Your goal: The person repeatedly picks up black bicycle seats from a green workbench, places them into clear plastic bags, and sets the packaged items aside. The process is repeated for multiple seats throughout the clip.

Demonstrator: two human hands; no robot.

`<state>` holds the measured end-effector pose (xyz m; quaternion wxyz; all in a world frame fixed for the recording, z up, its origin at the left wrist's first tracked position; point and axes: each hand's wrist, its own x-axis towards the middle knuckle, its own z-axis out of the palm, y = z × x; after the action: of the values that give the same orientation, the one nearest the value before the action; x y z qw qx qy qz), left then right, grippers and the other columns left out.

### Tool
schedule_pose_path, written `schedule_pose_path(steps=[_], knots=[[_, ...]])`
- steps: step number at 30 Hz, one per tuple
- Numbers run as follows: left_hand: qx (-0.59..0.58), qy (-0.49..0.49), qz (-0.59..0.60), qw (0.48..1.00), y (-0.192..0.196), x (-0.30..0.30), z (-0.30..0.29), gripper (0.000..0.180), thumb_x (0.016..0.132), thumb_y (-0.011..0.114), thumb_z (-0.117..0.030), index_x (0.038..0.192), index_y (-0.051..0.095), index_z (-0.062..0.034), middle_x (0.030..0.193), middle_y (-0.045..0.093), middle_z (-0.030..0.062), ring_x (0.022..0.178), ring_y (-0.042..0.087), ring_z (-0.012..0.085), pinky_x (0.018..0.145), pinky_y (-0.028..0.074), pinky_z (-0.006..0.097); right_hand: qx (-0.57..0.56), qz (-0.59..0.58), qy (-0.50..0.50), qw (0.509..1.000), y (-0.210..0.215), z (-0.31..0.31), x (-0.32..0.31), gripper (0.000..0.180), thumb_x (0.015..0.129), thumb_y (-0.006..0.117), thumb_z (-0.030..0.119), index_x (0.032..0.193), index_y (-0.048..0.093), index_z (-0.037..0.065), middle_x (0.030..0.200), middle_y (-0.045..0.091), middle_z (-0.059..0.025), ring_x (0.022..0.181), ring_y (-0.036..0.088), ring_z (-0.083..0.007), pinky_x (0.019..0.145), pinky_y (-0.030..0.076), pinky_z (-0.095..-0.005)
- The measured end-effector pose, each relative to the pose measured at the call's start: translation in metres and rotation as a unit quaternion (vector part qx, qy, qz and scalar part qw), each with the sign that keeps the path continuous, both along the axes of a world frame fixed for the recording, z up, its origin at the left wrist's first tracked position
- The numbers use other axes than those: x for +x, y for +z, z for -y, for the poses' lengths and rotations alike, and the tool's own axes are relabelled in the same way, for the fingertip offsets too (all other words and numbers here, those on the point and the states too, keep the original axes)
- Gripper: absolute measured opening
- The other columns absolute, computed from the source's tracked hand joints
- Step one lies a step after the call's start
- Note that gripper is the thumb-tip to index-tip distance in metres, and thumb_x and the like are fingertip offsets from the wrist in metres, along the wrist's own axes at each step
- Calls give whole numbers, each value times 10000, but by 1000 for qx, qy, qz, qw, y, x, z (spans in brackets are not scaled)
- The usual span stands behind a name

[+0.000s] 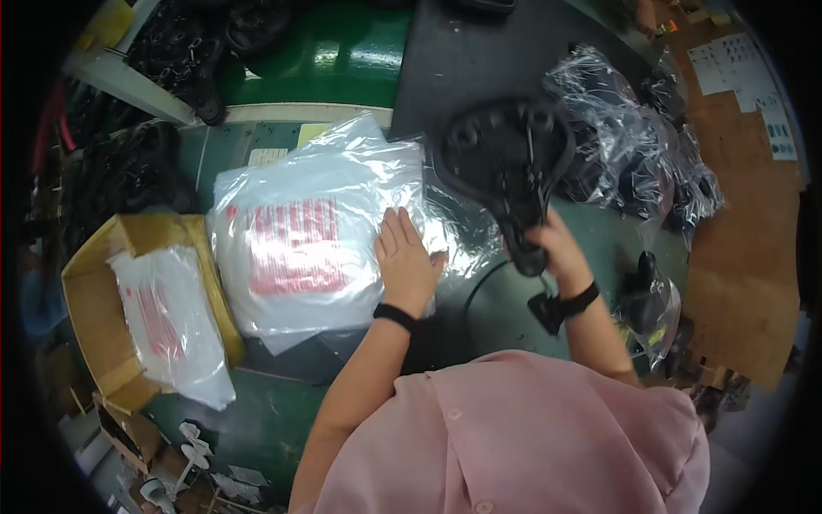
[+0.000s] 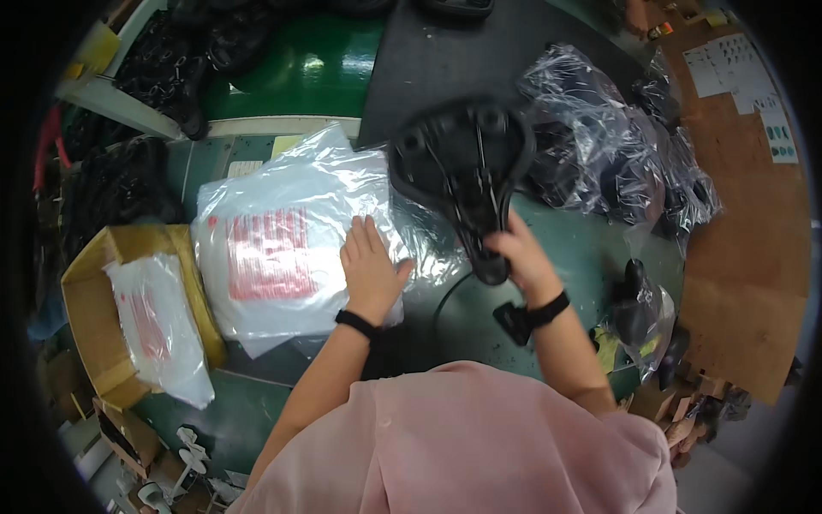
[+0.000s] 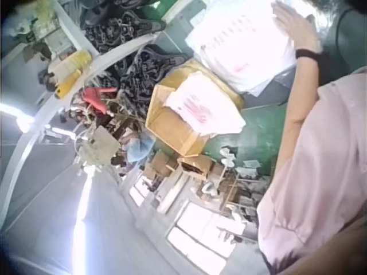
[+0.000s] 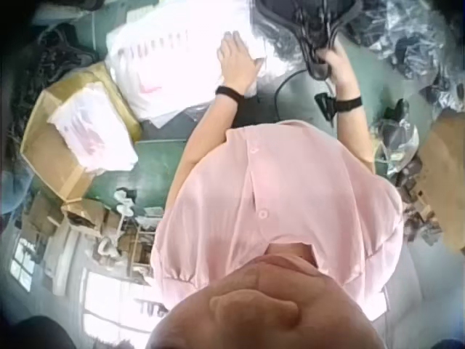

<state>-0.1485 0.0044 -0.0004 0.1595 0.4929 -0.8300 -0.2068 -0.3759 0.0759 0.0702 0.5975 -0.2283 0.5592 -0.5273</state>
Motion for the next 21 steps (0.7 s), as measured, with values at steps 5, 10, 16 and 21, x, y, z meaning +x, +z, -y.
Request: schedule_pose_path(steps=[5,10,16,21], knots=[[30,-33,113,993,-9,6,-2,472,747,627,-137,1165,489,31,1168,535,181,1127,491,338,824,473,424,98,135,-93,982,-43,-114,34,501,719,501,32,1215,459,-28,1038,623,-230,830,655,-313,704,571,-406],[128,4,-49,991,0,40,3,230,775,688,-199,707,594,0,669,599,187,668,597,359,661,469,441,79,238,-138,958,-75,-159,49,419,753,477,41,1165,473,-31,991,636,-220,748,649,-309,658,570,-410],[195,124,-161,959,-7,69,-2,424,862,644,-341,684,543,30,603,530,128,539,459,258,569,402,386,50,174,-99,978,-40,-157,46,414,759,487,58,1165,475,-25,948,642,-210,715,652,-301,633,569,-397],[307,79,-337,886,-3,78,-16,199,880,606,-179,807,592,6,658,550,35,575,468,109,545,386,276,-28,140,-46,989,25,-111,68,557,718,505,13,1266,418,-36,1068,605,-210,819,661,-325,721,572,-409]])
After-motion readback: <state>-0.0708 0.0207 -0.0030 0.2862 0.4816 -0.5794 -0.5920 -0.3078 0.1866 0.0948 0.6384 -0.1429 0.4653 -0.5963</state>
